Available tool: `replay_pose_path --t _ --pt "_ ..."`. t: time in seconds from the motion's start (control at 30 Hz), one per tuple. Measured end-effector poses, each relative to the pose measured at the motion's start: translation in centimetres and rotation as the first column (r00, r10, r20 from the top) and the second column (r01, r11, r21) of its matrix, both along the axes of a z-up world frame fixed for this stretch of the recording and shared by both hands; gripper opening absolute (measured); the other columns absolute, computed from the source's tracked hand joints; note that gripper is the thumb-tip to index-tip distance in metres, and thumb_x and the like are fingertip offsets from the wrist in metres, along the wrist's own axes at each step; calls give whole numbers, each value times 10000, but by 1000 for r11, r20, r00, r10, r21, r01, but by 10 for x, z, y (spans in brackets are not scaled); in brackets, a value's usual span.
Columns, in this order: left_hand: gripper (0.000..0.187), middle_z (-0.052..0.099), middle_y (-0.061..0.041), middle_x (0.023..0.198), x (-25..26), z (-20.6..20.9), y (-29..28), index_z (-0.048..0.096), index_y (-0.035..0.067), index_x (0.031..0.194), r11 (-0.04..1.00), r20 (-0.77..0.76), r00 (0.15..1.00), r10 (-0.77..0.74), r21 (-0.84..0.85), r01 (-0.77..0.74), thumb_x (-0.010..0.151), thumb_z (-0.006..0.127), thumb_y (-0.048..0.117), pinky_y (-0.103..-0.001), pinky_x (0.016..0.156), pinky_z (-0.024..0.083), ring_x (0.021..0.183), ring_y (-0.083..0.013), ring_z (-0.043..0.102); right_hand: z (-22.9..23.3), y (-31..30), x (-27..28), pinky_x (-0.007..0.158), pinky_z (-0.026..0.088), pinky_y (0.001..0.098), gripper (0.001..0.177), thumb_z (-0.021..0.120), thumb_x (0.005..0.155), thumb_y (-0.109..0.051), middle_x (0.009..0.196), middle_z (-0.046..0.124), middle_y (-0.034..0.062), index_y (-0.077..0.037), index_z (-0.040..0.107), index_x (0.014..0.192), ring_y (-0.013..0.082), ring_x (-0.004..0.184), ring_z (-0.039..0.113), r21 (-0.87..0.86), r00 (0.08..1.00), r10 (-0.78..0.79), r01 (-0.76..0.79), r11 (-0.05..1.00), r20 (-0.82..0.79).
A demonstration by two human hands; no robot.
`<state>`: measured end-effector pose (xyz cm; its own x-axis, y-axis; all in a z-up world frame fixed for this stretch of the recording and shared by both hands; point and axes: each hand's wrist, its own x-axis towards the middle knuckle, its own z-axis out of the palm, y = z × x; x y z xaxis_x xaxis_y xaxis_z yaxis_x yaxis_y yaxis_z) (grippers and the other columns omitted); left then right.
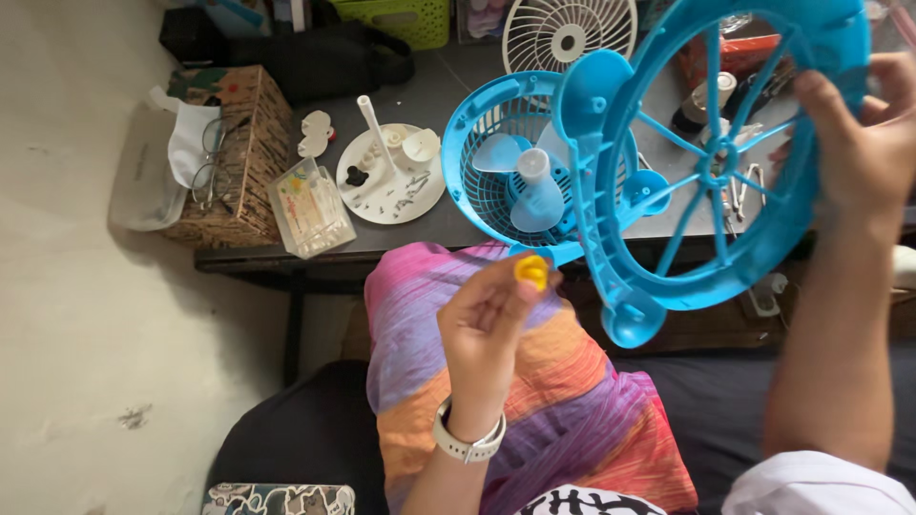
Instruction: The person assembles a small blue fan by attaching a yellow plastic piece to the fan cage using a screwdriver. They then secure the cage to the fan base with screws, tightening each one in sequence.
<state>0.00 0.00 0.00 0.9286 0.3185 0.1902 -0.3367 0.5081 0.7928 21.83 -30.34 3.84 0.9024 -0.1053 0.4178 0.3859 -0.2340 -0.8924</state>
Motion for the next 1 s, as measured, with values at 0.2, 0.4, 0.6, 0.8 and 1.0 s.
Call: replay_pose_path --t 0.2,0.4,0.6,0.8,1.0 --pt "239 670 -164 1393 6 -19 2 710 -16 1194 983 19 999 31 179 -34 1079 616 172 -370 1077 494 1275 -242 626 -41 -13 3 609 588 287 374 857 1078 -237 949 698 123 -37 561 1188 158 694 690 144 992 84 -97 985 96" --pt "210 488 -157 1604 3 -26 20 691 58 1147 892 156 935 -318 -287 350 1102 583 233 -474 1130 488 1381 -286 540 -109 -39 43 1055 552 398 494 706 1081 -305 1311 532 196 -1 461 1382 301 1199 648 115 672 -214 189 975 709" --pt "217 567 -122 1526 4 -27 20 594 81 1194 493 111 859 -499 -779 387 1073 576 260 -404 1113 495 1356 -271 569 -76 -24 23 1014 590 474 594 725 950 -449 1322 500 161 -38 421 1253 384 1195 658 113 457 -114 28 993 882" --pt "350 622 -225 1352 9 -27 29 581 78 1223 678 -169 825 -539 -668 306 989 591 339 -431 996 554 1175 -332 688 -45 31 -43 944 626 566 640 798 888 -472 1297 438 147 -37 400 1139 475 1166 628 -18 283 31 -48 999 959" --pt "271 618 -229 1475 -4 -34 35 638 52 1283 717 16 886 -463 -581 385 1102 603 251 -348 779 585 907 -225 710 -56 29 -48 866 642 607 245 729 948 -241 1194 509 199 -96 545 877 420 1113 585 119 271 -132 65 991 954"
